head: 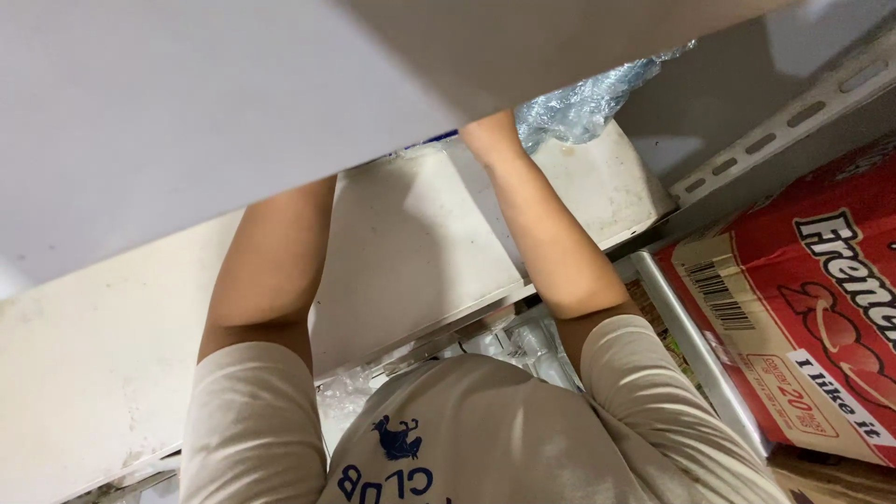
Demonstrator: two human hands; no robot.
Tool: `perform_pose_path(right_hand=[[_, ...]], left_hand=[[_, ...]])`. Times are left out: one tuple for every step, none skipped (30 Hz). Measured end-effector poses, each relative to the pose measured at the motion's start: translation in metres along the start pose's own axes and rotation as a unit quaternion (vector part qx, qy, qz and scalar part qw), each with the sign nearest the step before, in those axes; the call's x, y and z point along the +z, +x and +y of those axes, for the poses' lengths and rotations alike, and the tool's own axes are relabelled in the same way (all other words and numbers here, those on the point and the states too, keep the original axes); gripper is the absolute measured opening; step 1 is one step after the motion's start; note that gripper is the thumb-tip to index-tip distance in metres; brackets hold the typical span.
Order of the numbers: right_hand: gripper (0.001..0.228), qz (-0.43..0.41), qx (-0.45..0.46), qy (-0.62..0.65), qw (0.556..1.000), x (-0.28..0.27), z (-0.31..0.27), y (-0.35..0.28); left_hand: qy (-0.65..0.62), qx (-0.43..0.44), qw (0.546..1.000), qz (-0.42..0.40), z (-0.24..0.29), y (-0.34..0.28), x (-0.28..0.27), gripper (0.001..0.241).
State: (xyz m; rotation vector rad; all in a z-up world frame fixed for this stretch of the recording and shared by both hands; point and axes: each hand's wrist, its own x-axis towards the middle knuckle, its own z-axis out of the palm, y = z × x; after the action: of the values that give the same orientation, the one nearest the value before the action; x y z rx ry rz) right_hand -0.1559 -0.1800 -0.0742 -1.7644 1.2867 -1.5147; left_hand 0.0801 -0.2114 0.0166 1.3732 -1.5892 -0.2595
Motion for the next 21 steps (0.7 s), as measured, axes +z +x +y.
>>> perform_pose_path(right_hand=[[0.03, 0.004, 0.007, 0.015, 1.0, -0.001, -0.002, 0.002], [0.03, -0.001, 0.003, 0.086, 0.996, -0.003, -0.004, 0.0], [0.03, -0.007, 0.0, 0.156, 0.988, -0.006, -0.008, -0.007], [0.03, -0.014, -0.002, 0.225, 0.974, -0.009, -0.012, -0.016], [0.026, -0.034, 0.003, 0.258, 0.966, -0.013, -0.018, -0.024], [0.025, -0.054, 0.008, 0.29, 0.956, -0.018, -0.025, -0.033], [0.026, -0.076, 0.012, 0.322, 0.944, -0.022, -0.033, -0.04], [0.032, -0.096, 0.014, 0.331, 0.938, -0.026, -0.042, -0.049], [0.04, -0.12, 0.017, 0.342, 0.932, -0.03, -0.052, -0.058], [0.048, -0.144, 0.02, 0.352, 0.925, -0.035, -0.062, -0.068], [0.046, -0.163, 0.036, 0.358, 0.919, -0.039, -0.07, -0.079], [0.045, -0.182, 0.052, 0.363, 0.912, -0.045, -0.077, -0.089], [0.044, -0.201, 0.067, 0.368, 0.906, -0.051, -0.082, -0.098], [0.043, -0.22, 0.07, 0.371, 0.9, -0.055, -0.086, -0.107], [0.042, -0.241, 0.072, 0.374, 0.892, -0.059, -0.088, -0.115], [0.041, -0.263, 0.075, 0.378, 0.885, -0.063, -0.089, -0.123], [0.038, -0.284, 0.072, 0.38, 0.877, -0.067, -0.089, -0.13], [0.036, -0.306, 0.069, 0.383, 0.869, -0.07, -0.089, -0.138], [0.034, -0.328, 0.066, 0.386, 0.86, -0.073, -0.089, -0.146], [0.032, -0.341, 0.067, 0.391, 0.852, -0.075, -0.089, -0.154], [0.03, -0.354, 0.07, 0.398, 0.844, -0.076, -0.089, -0.164]], left_hand=[[0.04, 0.025, 0.999, -0.01, 0.003, -0.003, -0.005, 0.027], [0.073, 0.052, 0.996, -0.019, 0.008, -0.006, -0.012, 0.026], [0.11, 0.079, 0.99, -0.03, 0.014, -0.013, -0.018, 0.026], [0.136, 0.118, 0.983, -0.039, 0.023, -0.019, -0.024, 0.026], [0.165, 0.161, 0.972, -0.044, 0.032, -0.027, -0.031, 0.025], [0.192, 0.21, 0.957, -0.049, 0.045, -0.039, -0.037, 0.025], [0.193, 0.249, 0.948, -0.046, 0.057, -0.052, -0.046, 0.025], [0.179, 0.278, 0.942, -0.05, 0.07, -0.068, -0.056, 0.024], [0.13, 0.26, 0.954, -0.071, 0.08, -0.088, -0.07, 0.024], [0.049, 0.21, 0.971, -0.1, 0.091, -0.11, -0.083, 0.024], [-0.037, 0.139, 0.981, -0.129, 0.1, -0.133, -0.094, 0.028], [-0.048, 0.115, 0.984, -0.127, 0.108, -0.154, -0.102, 0.025], [-0.06, 0.092, 0.986, -0.125, 0.113, -0.173, -0.11, 0.023], [-0.072, 0.07, 0.987, -0.123, 0.115, -0.193, -0.117, 0.021], [-0.076, 0.043, 0.991, -0.103, 0.115, -0.216, -0.122, 0.018], [-0.081, 0.016, 0.993, -0.082, 0.114, -0.24, -0.127, 0.016], [-0.087, -0.011, 0.994, -0.058, 0.112, -0.267, -0.13, 0.014], [-0.114, -0.055, 0.992, -0.028, 0.108, -0.294, -0.131, 0.013], [-0.142, -0.099, 0.985, 0.004, 0.104, -0.322, -0.131, 0.012], [-0.169, -0.141, 0.975, 0.036, 0.099, -0.349, -0.13, 0.012], [-0.199, -0.178, 0.961, 0.072, 0.096, -0.379, -0.131, 0.012]])
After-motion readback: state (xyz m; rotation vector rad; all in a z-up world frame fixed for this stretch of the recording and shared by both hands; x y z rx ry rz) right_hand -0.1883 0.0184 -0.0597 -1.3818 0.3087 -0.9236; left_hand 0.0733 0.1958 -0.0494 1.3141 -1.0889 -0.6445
